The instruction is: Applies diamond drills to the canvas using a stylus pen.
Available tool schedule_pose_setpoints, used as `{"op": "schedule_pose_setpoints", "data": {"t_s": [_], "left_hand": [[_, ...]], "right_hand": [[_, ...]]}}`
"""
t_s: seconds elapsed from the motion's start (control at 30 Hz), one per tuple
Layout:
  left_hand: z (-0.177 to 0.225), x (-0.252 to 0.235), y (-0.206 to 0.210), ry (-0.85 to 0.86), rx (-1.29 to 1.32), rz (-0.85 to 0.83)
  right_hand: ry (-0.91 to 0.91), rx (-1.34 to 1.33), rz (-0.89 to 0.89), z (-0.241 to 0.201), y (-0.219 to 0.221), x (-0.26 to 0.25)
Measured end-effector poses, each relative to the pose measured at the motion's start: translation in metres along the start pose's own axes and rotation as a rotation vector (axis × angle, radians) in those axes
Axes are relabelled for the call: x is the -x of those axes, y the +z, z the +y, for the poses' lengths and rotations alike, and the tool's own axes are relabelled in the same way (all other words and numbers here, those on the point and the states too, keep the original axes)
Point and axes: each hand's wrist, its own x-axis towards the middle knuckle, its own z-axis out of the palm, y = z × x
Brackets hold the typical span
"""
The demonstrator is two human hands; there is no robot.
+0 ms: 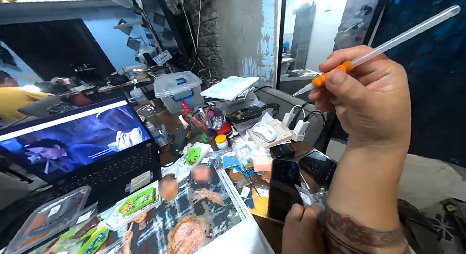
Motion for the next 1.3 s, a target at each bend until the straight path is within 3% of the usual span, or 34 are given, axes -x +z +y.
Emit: {"op": "schedule_pose_setpoints", "data": {"t_s": [0.13,0.27,0.33,0.47,0.6,0.7,0.93,1.07,1.17,1.3], "left_hand": [[0.008,0.007,-0.004,-0.042,-0.161,0.001],[0.023,0.006,-0.034,-0.149,-0.287,-0.085],[0.021,0.000,-0.045,-0.211,-0.380,-0.172],[0.015,-0.023,-0.052,-0.523,-0.559,-0.528],[0.005,-0.033,-0.054,-0.539,-0.530,-0.557],[0.002,-0.039,-0.051,-0.522,-0.566,-0.617],[-0.006,-0.041,-0.041,-0.531,-0.568,-0.544],[-0.017,-0.037,-0.040,-0.359,-0.583,-0.379],[-0.019,-0.052,-0.056,-0.273,-0.506,-0.292],[-0.005,-0.092,-0.090,-0.515,-0.359,-0.444]], "right_hand": [[-0.084,-0.147,0.053,-0.012,-0.005,-0.001],[-0.042,-0.090,-0.061,-0.022,-0.013,0.004],[0.041,-0.049,-0.113,-0.025,-0.015,0.021],[0.281,0.092,-0.136,-0.018,-0.014,0.085],[0.697,0.539,-0.403,-0.017,-0.001,0.151],[0.738,0.596,-0.590,-0.013,0.005,0.190],[0.451,0.671,-0.191,0.007,0.004,0.243],[0.453,0.609,0.023,0.009,0.000,0.248],[0.481,0.628,-0.019,0.006,-0.008,0.250],[0.532,0.623,-0.098,-0.002,-0.011,0.251]]}}
